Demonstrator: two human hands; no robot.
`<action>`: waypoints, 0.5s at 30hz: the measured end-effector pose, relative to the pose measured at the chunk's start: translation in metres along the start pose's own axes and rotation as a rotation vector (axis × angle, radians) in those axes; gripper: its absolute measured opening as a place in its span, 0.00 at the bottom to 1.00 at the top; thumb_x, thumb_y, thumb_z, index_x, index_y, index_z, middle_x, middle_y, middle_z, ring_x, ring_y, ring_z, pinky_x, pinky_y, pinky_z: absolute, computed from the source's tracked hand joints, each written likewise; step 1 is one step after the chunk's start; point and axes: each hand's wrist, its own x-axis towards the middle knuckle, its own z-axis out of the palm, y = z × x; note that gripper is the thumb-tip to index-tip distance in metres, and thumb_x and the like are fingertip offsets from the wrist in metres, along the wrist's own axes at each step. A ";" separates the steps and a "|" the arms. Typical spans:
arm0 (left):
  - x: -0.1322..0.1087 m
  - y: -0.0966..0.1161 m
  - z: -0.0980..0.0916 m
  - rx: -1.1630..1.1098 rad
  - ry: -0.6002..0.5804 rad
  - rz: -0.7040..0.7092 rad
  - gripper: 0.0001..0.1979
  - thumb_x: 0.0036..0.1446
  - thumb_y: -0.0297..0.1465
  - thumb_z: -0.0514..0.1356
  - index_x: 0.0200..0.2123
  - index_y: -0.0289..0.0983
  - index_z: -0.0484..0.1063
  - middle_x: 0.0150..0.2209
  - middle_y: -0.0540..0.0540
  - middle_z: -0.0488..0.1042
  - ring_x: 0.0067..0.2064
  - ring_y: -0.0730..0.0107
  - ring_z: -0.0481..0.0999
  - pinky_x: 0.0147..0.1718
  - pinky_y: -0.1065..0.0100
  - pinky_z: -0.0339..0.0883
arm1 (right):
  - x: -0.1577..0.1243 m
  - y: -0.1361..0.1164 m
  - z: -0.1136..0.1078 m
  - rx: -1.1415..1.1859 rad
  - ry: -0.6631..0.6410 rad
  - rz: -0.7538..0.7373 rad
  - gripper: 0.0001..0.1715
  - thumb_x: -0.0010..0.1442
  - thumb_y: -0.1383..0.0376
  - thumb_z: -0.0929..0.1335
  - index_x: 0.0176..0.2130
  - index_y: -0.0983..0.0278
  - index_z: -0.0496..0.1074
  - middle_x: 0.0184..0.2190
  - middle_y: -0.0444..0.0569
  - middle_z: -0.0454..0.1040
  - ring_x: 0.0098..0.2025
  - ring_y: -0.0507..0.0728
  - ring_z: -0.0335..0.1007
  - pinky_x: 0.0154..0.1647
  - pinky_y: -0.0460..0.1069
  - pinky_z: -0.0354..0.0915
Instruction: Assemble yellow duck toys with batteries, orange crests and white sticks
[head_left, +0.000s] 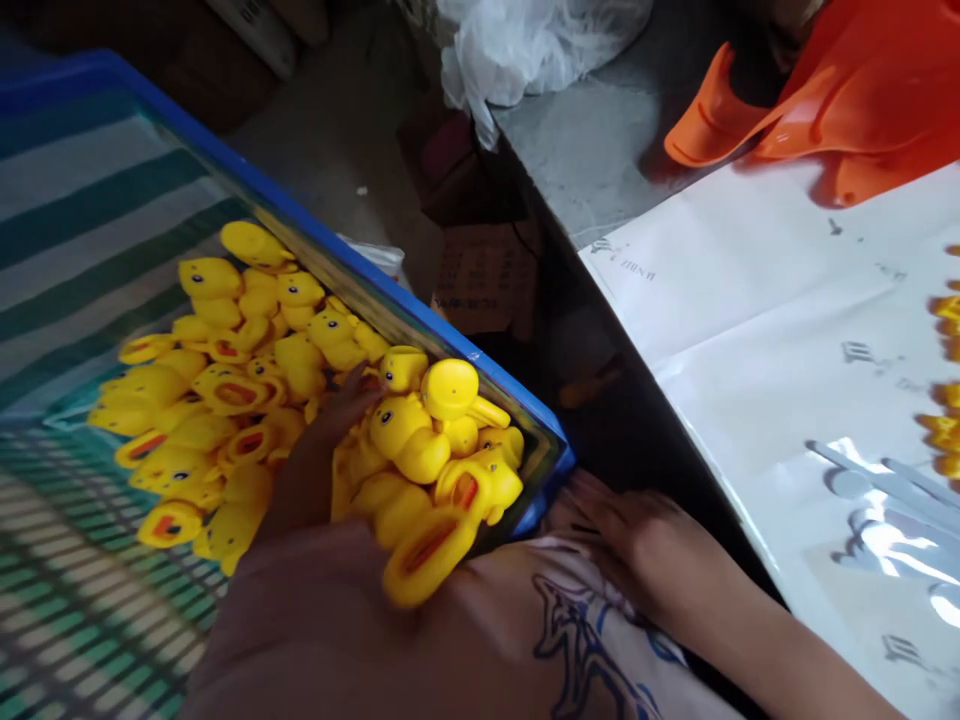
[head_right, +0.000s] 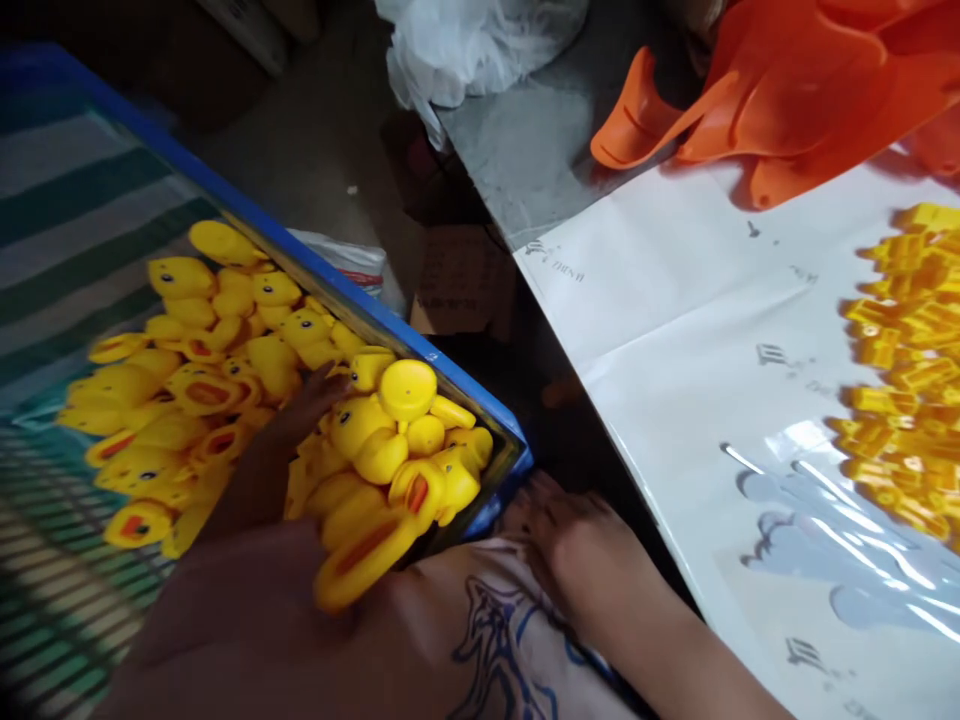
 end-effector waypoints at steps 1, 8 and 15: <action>-0.004 0.003 -0.004 -0.007 0.014 -0.009 0.43 0.63 0.53 0.43 0.66 0.28 0.28 0.69 0.29 0.39 0.67 0.52 0.50 0.61 0.54 0.55 | 0.000 0.000 0.000 -0.006 -0.015 0.005 0.22 0.60 0.68 0.69 0.54 0.66 0.73 0.45 0.58 0.78 0.43 0.66 0.75 0.44 0.60 0.70; -0.064 0.055 -0.010 0.032 -0.004 0.191 0.34 0.61 0.48 0.51 0.64 0.35 0.53 0.68 0.42 0.53 0.67 0.60 0.53 0.65 0.60 0.47 | 0.005 -0.005 -0.002 -0.078 -0.045 -0.009 0.24 0.64 0.65 0.67 0.59 0.68 0.68 0.55 0.61 0.72 0.48 0.66 0.75 0.47 0.60 0.70; -0.100 0.142 0.043 0.564 -0.438 0.681 0.30 0.58 0.45 0.56 0.61 0.39 0.63 0.63 0.45 0.63 0.64 0.61 0.61 0.64 0.64 0.50 | 0.004 -0.020 -0.008 -0.167 -0.054 0.001 0.17 0.65 0.65 0.67 0.52 0.67 0.73 0.49 0.59 0.76 0.46 0.66 0.75 0.46 0.59 0.69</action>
